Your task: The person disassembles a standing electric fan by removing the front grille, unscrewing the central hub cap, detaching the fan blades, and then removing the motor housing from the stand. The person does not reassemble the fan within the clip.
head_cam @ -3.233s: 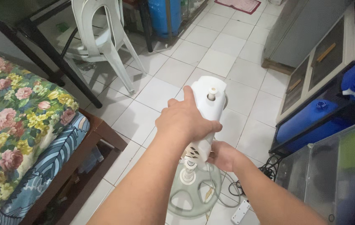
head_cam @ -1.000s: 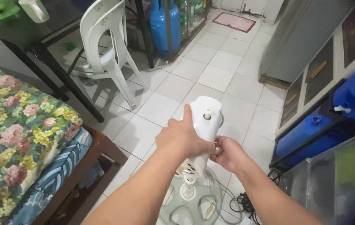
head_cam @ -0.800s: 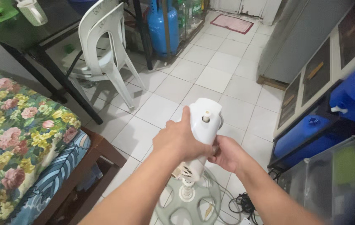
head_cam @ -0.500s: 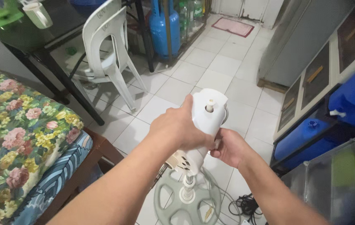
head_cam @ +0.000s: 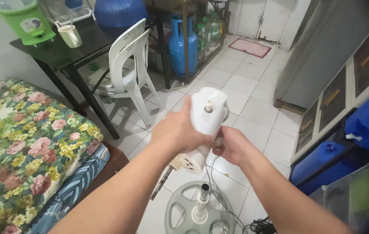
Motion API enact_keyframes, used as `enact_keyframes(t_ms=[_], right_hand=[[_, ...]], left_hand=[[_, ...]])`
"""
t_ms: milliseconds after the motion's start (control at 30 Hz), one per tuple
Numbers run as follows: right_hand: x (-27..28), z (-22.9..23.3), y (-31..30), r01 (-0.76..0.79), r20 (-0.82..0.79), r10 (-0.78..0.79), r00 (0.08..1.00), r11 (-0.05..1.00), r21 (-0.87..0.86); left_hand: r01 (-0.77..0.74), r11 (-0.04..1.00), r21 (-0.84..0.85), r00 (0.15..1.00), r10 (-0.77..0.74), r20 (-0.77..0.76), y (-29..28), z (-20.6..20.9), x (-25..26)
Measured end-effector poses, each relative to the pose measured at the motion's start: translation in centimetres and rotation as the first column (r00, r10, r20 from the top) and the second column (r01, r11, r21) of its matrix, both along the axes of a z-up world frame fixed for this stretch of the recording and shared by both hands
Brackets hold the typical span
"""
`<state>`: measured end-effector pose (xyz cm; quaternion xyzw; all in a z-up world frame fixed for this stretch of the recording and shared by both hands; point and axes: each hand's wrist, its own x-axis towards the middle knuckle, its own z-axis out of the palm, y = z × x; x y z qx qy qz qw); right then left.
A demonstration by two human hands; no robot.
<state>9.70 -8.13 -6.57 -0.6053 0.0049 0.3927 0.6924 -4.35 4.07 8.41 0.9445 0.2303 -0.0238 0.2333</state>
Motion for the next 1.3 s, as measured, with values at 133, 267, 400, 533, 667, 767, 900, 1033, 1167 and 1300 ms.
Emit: enact_keyframes(t_ms=[133,267,400,533,667,767,900,1033,1167,1300], right_hand=[[-0.4,-1.6,2.6,0.010,-0.057,-0.012,0.998,1.000,-0.022],[-0.5,-4.5,5.5,-0.051,-0.070,0.048,0.996,0.998,-0.030],[-0.4,-8.4,9.6,-0.034,-0.119,0.028,0.993,0.998,-0.049],[-1.2,-13.5,13.8,-0.036,-0.180,0.008,0.984,0.988,-0.153],[-2.4,-18.7,17.4,-0.046,-0.205,0.003,0.979,0.977,-0.206],[-3.5,-23.0,19.4,0.014,-0.205,-0.072,0.976,0.962,-0.271],[-4.5,-28.8,21.0,-0.015,-0.242,-0.060,0.968,0.954,-0.298],[-6.2,-34.2,22.3,-0.099,-0.215,0.013,0.977,0.915,-0.392],[-7.3,-39.7,23.6,-0.139,-0.157,0.082,0.984,0.908,-0.394],[-8.9,-45.1,25.2,-0.153,-0.148,0.096,0.984,0.883,-0.444]], left_hand=[[-0.052,0.998,-0.029,0.999,0.052,-0.005,2.0,-2.5,-0.3],[-0.127,0.990,-0.056,0.992,0.126,-0.016,5.0,-5.8,-0.6],[-0.153,0.976,-0.157,0.988,0.152,-0.019,9.3,-9.2,-1.1],[-0.139,0.972,-0.189,0.990,0.134,-0.036,13.5,-13.5,-1.5],[-0.153,0.953,-0.261,0.985,0.124,-0.124,18.0,-18.6,-2.3],[-0.114,0.932,-0.343,0.991,0.082,-0.107,20.9,-23.7,-2.7],[-0.091,0.915,-0.393,0.993,0.056,-0.100,23.8,-31.7,-3.0],[-0.122,0.883,-0.454,0.992,0.127,-0.018,25.2,-39.3,-5.8],[-0.033,0.800,-0.599,0.975,0.159,0.159,26.5,-45.8,-8.2],[-0.017,0.702,-0.712,0.964,0.201,0.176,27.6,-52.1,-10.3]])
